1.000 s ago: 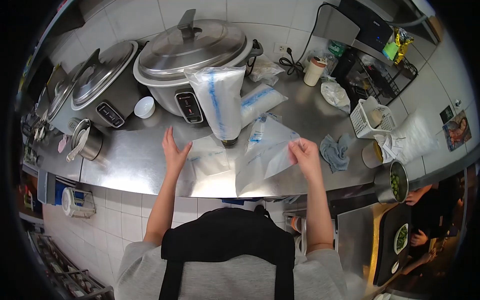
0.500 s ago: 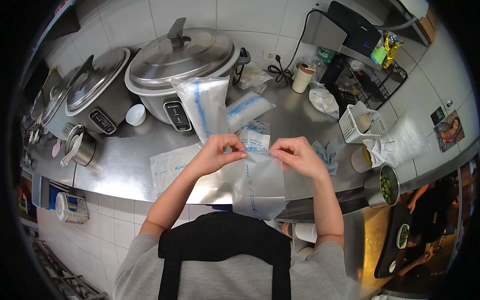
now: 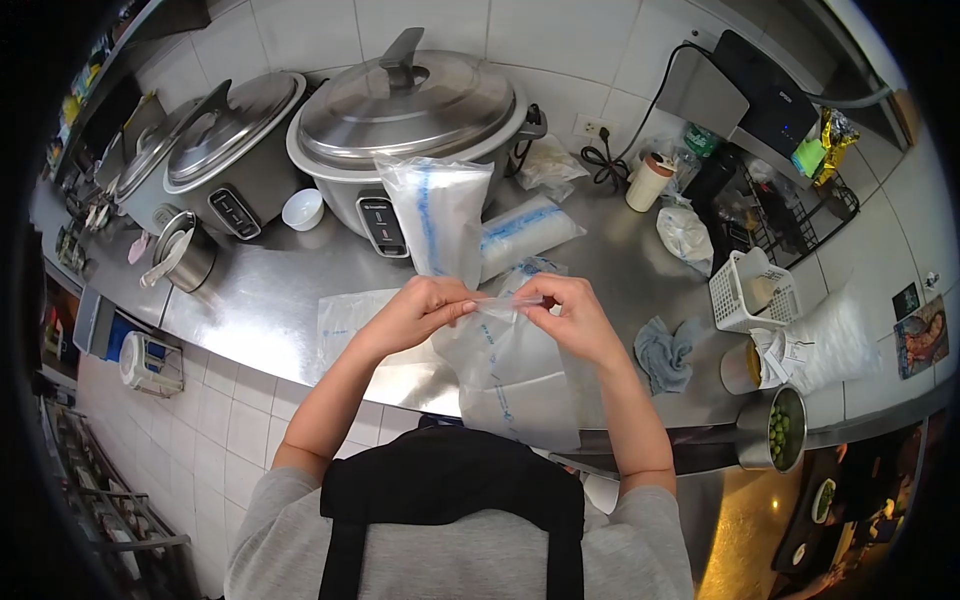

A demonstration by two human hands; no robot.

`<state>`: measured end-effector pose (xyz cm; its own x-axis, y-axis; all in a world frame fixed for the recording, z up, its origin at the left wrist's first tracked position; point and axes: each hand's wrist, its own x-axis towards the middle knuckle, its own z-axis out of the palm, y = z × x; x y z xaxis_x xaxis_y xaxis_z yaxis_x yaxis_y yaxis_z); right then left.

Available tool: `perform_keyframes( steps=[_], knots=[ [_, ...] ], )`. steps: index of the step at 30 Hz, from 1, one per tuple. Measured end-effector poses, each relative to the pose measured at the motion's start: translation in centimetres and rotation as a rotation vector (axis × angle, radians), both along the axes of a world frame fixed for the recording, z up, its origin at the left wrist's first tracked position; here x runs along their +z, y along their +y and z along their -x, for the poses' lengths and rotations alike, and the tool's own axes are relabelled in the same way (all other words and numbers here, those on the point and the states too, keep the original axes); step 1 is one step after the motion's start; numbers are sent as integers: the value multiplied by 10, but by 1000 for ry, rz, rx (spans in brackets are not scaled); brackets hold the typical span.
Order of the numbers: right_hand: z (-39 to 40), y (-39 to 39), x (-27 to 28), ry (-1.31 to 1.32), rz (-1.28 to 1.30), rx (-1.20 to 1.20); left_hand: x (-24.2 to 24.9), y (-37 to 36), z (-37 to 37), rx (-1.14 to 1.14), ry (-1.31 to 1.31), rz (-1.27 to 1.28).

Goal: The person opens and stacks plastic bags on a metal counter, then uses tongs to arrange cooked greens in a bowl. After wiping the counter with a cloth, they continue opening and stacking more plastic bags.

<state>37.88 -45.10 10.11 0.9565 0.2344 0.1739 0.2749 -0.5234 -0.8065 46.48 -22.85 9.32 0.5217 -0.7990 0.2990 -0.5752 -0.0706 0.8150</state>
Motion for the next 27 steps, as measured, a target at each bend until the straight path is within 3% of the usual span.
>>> perform_keyframes(
  steps=[3,5,6,8,10,12,15,17,18,20,21,23,25,27],
  knots=[
    [-4,28,11,74,-185,-75,7,10,-1,44,-107,9],
    [-6,53,21,-378,-177,-92,15,17,-2,27,-150,-14],
    [-8,54,22,-379,-178,-92,18,21,-4,8,-189,-38],
    [-15,53,26,-436,140,-30,24,29,-8,-8,-157,-67],
    [-19,58,28,-326,27,-54,27,40,-14,-27,-124,-94],
    [-23,61,29,-214,-83,-79,28,49,-19,-269,430,45],
    [-31,63,27,-138,-170,-23,27,56,-29,-195,478,102],
    [-40,68,25,-389,-463,176,22,53,-39,-236,464,185],
    [-42,71,24,-389,-461,173,20,51,-43,-277,455,261],
    [-45,77,21,-192,-710,336,20,50,-49,-309,434,278],
    [-43,75,14,-193,-712,324,21,49,-51,-336,412,297],
    [-42,68,-1,213,-731,72,16,48,-59,-347,481,402],
    [-44,64,-7,188,-691,24,5,48,-72,-404,563,555],
    [-47,63,-8,160,-651,-27,-2,54,-78,-495,654,532]
  ],
)
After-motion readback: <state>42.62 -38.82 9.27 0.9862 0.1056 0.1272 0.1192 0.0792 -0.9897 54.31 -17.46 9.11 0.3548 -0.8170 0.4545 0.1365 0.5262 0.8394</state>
